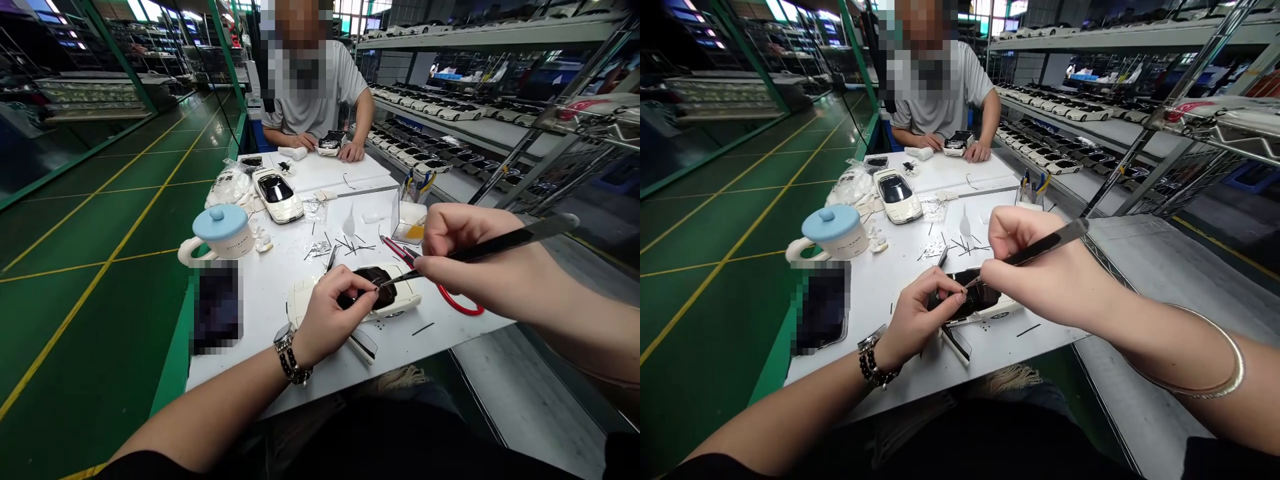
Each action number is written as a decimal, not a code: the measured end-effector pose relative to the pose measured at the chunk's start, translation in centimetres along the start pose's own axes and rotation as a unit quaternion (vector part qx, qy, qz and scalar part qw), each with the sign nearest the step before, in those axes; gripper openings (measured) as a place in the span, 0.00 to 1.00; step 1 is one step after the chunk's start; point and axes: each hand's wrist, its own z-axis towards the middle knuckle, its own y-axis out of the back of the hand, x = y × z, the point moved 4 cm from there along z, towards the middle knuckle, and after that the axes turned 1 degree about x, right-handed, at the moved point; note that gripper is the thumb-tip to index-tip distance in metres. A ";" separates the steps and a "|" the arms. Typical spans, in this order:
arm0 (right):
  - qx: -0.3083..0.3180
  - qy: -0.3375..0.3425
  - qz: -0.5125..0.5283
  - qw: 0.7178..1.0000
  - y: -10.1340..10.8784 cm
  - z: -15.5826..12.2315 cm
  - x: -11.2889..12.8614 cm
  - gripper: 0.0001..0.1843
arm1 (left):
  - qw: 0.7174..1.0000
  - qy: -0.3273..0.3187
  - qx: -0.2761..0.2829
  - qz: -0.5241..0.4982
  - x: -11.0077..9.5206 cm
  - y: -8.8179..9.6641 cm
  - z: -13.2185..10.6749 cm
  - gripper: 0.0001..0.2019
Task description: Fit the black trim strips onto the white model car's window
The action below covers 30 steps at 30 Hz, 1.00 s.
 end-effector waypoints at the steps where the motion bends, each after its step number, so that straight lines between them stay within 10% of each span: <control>1: -0.002 0.002 -0.003 1.000 0.0 0.1 0.1 0.13 | 1.000 -0.001 -0.004 0.003 0.0 0.0 0.0 0.03; 30: 0.010 0.057 0.010 0.998 -1.0 0.7 0.6 0.12 | 0.998 -0.016 -0.037 0.048 -0.2 0.1 0.1 0.03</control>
